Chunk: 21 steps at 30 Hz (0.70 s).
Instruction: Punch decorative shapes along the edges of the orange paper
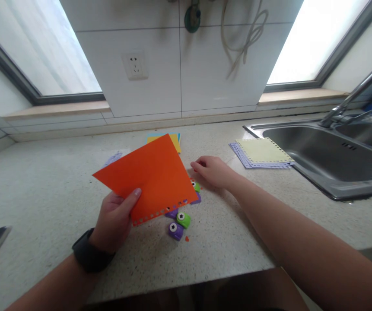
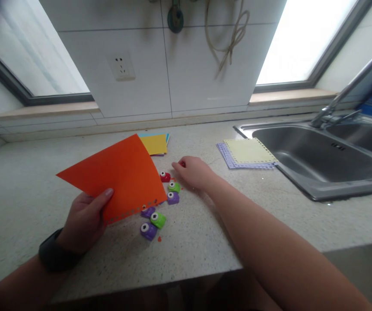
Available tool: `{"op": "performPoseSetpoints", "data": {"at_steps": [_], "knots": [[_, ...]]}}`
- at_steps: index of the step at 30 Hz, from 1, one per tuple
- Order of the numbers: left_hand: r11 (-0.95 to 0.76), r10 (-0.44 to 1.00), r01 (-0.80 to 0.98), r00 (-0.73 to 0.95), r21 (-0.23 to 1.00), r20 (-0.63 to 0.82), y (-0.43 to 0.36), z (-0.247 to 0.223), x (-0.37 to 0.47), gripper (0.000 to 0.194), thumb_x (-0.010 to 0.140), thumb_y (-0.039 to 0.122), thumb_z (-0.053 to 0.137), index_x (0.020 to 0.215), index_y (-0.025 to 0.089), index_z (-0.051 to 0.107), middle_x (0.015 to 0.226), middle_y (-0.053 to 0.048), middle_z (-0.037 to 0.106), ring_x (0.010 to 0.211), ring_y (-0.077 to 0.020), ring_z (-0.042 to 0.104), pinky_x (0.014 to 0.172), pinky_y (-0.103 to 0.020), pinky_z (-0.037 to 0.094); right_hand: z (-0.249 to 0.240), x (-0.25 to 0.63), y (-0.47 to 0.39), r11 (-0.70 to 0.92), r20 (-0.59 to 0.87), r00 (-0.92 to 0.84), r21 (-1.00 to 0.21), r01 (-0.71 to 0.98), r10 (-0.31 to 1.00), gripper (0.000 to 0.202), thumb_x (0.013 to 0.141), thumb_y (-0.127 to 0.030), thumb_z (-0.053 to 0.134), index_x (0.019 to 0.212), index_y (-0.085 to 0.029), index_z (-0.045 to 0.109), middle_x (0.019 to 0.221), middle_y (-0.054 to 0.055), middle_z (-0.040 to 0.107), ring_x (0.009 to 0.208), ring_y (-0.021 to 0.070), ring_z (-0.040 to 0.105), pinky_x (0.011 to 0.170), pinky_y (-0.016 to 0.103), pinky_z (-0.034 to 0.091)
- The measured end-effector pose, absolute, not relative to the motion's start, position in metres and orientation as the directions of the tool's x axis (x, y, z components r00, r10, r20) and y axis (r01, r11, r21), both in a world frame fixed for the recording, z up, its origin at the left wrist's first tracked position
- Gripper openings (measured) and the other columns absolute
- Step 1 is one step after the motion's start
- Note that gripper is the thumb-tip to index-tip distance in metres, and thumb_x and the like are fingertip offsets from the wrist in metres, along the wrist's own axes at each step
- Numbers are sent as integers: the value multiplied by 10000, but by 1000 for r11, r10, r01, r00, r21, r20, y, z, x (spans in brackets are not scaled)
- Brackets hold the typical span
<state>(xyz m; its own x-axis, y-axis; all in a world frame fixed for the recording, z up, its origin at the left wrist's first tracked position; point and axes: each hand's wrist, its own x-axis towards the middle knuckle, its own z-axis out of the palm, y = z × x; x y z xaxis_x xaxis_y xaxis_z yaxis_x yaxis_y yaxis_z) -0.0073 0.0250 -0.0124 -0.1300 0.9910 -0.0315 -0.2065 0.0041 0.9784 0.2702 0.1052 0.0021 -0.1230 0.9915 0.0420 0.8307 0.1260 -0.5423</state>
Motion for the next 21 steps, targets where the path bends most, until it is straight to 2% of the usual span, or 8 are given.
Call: {"op": "performPoseSetpoints", "data": {"at_steps": [3,8,11,16,19,21], "knots": [[42,991,-229,-116,972,-70,24,-11,-8,390,757,382,830,1084,187,746,1166,-88,797,1032,-304,764,919,-421,633,1,270,103,127,39,-125,-516,847,991,346,964,-512,558,962,-210,728,948,124,773,823,255,673,651,341,420],[58,991,-192,-111,980,-80,24,-10,-8,426,752,404,828,1092,162,744,1100,-115,808,974,-319,776,843,-432,653,4,269,100,160,6,-176,-452,878,984,374,930,-545,588,827,-211,721,839,115,761,735,242,652,592,344,393],[44,992,-166,-111,985,-63,25,-11,-9,440,764,412,820,1113,154,745,1068,-116,812,970,-313,777,863,-433,646,8,269,97,181,4,-200,-437,881,980,360,908,-543,606,817,-213,719,815,106,755,714,231,639,581,338,385],[2,995,-184,-101,983,-20,27,-16,-10,420,789,397,826,1134,170,752,1150,-103,796,1026,-277,762,973,-418,599,18,270,91,203,1,-238,-526,826,971,315,905,-478,598,783,-204,694,758,72,732,656,190,607,568,319,381],[-4,996,-192,-92,981,-14,29,-17,-11,414,782,405,837,1113,169,757,1152,-99,796,1013,-272,763,980,-417,594,21,273,90,234,-7,-292,-579,781,956,315,921,-470,585,790,-201,685,751,61,725,660,181,601,576,309,392],[-5,996,-181,-86,984,-11,29,-17,-11,428,780,417,837,1116,163,757,1134,-101,800,1003,-277,764,974,-425,595,21,275,91,240,-13,-301,-572,784,954,302,916,-468,601,809,-199,690,769,64,731,677,185,608,592,310,402]]}}
